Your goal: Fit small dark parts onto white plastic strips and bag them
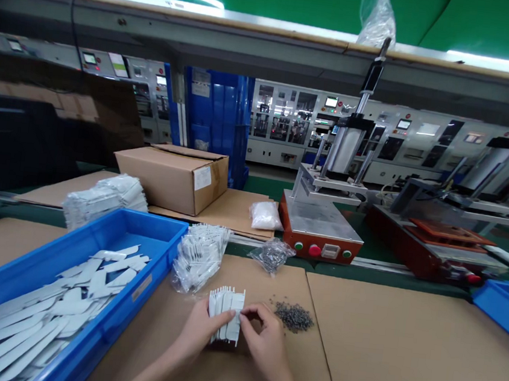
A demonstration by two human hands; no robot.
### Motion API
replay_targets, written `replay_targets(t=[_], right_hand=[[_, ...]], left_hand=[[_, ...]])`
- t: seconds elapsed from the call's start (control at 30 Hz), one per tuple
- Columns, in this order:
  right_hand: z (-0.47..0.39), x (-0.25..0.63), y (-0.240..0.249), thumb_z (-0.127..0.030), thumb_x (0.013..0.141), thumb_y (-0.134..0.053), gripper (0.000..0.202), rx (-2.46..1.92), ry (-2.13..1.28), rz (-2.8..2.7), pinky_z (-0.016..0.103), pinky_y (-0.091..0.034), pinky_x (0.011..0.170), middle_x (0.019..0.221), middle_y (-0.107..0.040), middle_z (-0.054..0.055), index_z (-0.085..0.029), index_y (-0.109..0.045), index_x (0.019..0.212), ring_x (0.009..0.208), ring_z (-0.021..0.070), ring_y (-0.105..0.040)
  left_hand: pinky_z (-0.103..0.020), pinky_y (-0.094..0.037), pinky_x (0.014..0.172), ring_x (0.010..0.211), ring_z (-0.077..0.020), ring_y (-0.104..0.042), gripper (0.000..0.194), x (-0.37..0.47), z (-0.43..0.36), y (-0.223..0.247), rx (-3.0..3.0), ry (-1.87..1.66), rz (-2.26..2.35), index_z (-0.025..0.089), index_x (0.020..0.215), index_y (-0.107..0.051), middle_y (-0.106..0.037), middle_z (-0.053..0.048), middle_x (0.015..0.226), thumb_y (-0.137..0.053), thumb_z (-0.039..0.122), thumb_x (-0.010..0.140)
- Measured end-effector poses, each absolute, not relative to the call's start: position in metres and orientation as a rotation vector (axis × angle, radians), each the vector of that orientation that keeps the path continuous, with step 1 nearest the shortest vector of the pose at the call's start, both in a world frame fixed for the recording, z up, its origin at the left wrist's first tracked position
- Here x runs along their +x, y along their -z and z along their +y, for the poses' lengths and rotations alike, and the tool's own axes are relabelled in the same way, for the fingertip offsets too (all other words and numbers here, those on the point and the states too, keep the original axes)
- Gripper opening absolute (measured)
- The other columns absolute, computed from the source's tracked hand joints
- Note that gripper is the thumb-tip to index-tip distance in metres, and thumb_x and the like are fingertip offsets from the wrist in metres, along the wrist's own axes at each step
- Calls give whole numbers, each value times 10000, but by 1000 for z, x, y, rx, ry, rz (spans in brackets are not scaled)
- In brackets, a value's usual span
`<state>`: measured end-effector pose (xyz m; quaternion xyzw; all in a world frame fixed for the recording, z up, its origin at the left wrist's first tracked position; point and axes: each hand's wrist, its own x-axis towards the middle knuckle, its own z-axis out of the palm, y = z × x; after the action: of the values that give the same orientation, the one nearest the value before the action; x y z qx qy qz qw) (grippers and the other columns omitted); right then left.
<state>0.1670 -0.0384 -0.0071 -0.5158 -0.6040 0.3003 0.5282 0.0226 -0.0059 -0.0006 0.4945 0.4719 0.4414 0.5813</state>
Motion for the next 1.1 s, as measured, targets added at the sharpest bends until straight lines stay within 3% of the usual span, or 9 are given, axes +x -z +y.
replay_targets(t=[0.27,0.47,0.8,0.93,1.03,1.1], right_hand=[[-33,167,12,-349,638,-642,245,-1186,-927,-1176,285,-469,665,729,-612,49,-162,-547,766,723,191,-577],[-35,171,3,-374,712,-561,227,-1183,-1139,-1320,254,-456,616,681,-604,30,-148,-580,721,647,160,-562],[-38,171,0,-366,725,-535,213,-1237,-977,-1435,235,-425,609,649,-564,8,-160,-551,676,634,146,-517],[-36,173,-1,-376,697,-553,224,-1234,-1220,-1397,230,-438,579,583,-544,-14,-163,-533,632,587,133,-526],[-34,182,4,-367,697,-543,211,-1274,-1350,-1367,199,-433,475,526,-536,-35,-162,-528,647,477,100,-518],[-34,193,9,-359,704,-521,190,-1370,-1330,-1375,155,-354,325,481,-521,-56,-171,-514,678,346,73,-467]], left_hand=[[-255,-480,590,706,-217,-606,282,22,-8,-2,1218,-1005,1105,94,783,-609,-673,-75,746,-667,238,547],[-263,-480,590,691,-207,-606,323,19,-4,-2,1174,-1038,1207,91,828,-582,-663,-82,763,-654,264,565],[-263,-472,604,677,-194,-596,288,16,-5,-4,1226,-975,1114,97,800,-580,-656,-73,737,-658,242,565],[-258,-466,602,684,-190,-590,280,19,-4,1,1231,-982,1127,102,802,-575,-652,-68,743,-653,220,561],[-239,-454,589,672,-175,-583,236,18,-2,3,1263,-978,1160,114,780,-579,-647,-48,728,-630,188,562],[-218,-434,549,630,-158,-572,199,13,1,4,1343,-941,1204,129,746,-586,-636,-20,676,-606,138,548]])
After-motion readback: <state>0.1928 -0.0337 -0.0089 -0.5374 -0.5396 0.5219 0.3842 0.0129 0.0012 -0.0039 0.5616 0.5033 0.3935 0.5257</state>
